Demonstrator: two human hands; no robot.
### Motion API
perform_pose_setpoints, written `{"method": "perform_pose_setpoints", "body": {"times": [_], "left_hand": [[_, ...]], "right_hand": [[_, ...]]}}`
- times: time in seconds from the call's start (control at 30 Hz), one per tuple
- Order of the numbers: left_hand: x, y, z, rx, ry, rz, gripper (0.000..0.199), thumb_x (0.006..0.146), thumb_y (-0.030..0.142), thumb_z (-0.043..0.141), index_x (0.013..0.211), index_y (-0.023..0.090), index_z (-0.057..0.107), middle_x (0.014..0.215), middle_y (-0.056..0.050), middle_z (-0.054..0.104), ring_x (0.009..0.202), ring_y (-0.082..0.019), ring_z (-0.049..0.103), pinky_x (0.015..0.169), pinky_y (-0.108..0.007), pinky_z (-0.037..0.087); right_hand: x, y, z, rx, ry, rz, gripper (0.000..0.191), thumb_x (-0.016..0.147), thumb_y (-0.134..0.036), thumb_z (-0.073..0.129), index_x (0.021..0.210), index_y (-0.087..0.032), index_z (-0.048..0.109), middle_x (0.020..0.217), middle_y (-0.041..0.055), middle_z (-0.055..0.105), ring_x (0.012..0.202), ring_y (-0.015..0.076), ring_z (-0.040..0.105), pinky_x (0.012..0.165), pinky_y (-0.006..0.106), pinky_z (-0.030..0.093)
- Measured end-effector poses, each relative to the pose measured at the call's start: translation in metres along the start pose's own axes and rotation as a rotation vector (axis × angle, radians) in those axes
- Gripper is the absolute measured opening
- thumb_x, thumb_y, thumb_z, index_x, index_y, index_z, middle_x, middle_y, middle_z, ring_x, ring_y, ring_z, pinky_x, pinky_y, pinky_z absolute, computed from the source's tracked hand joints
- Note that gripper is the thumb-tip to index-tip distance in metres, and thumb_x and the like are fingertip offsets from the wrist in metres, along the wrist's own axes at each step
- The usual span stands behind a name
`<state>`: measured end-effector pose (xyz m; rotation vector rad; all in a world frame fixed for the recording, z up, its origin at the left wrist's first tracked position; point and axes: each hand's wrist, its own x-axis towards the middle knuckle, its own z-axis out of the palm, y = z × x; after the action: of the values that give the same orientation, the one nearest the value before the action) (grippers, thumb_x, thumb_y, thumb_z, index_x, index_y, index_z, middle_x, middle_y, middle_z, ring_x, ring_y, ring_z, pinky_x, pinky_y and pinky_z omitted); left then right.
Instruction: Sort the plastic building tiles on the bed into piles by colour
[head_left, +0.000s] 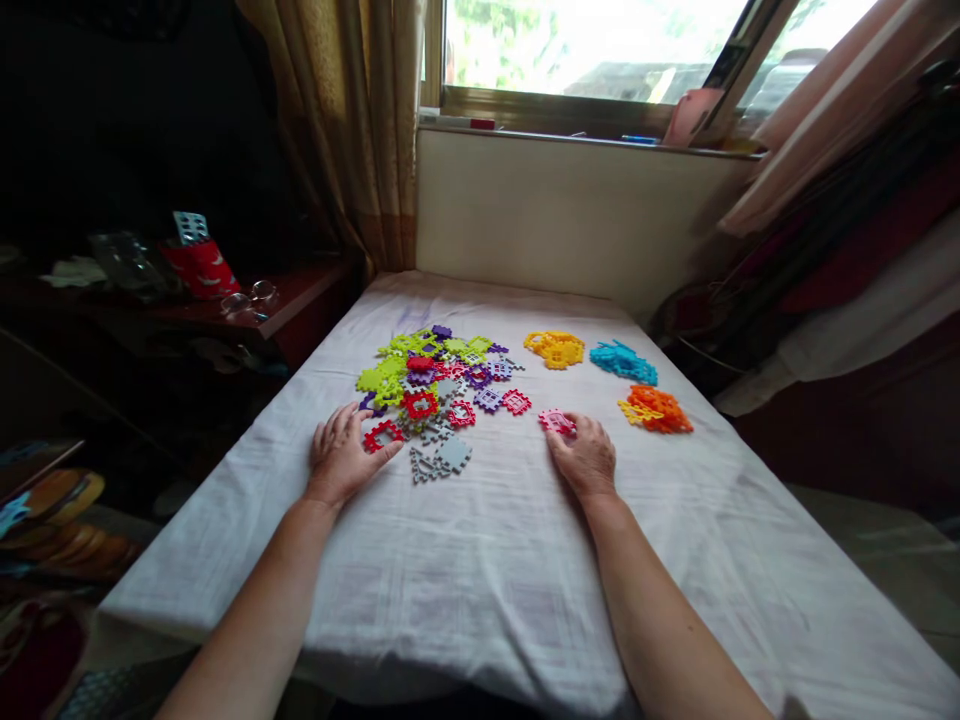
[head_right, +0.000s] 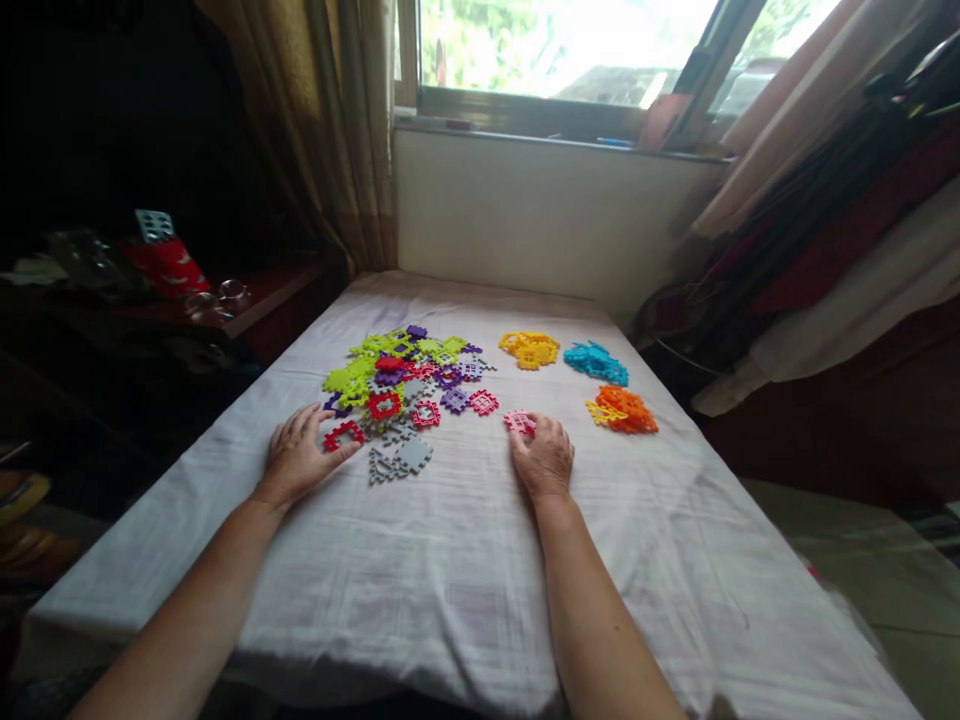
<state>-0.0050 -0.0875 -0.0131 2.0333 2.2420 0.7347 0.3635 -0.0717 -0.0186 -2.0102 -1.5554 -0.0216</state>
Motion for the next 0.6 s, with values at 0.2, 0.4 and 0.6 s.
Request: {"method": "perform_pose_setpoints", "body": {"times": [0.2, 0.4, 0.6], "left_hand": [[-0.005, -0.005, 0.003, 0.039, -0.023, -0.007, 0.052, 0.071, 0.06, 0.066, 0.109, 0.025, 0.065, 0.148, -0.013, 0.048, 0.14, -0.034, 0.038, 0.115, -0.053, 0.024], [0.0, -0.014, 0.006, -0.07, 0.166, 0.16, 0.05, 0.077, 0.06, 0.064, 0.11, 0.023, 0.064, 0.135, -0.015, 0.06, 0.126, -0.032, 0.054, 0.107, -0.05, 0.04], [-0.002, 0.033, 0.01, -0.167, 0.204, 0.546, 0.055, 0.086, 0.056, 0.059, 0.132, 0.026, 0.055, 0.124, -0.009, 0.068, 0.115, -0.026, 0.061, 0.109, -0.045, 0.04]], "right_hand": [[-0.004, 0.003, 0.004, -0.044, -0.024, 0.054, 0.037, 0.085, -0.035, 0.062, 0.118, -0.019, 0.065, 0.114, 0.0131, 0.065, 0.105, 0.028, 0.056, 0.089, 0.039, 0.039], [-0.001, 0.008, 0.006, 0.048, 0.044, 0.028, 0.036, 0.082, -0.036, 0.063, 0.114, -0.02, 0.068, 0.118, 0.0129, 0.065, 0.106, 0.0281, 0.056, 0.091, 0.04, 0.04], [-0.006, -0.008, -0.001, 0.32, 0.062, -0.161, 0.026, 0.088, -0.033, 0.051, 0.095, -0.02, 0.072, 0.101, 0.01, 0.073, 0.095, 0.0229, 0.063, 0.091, 0.038, 0.046]]}}
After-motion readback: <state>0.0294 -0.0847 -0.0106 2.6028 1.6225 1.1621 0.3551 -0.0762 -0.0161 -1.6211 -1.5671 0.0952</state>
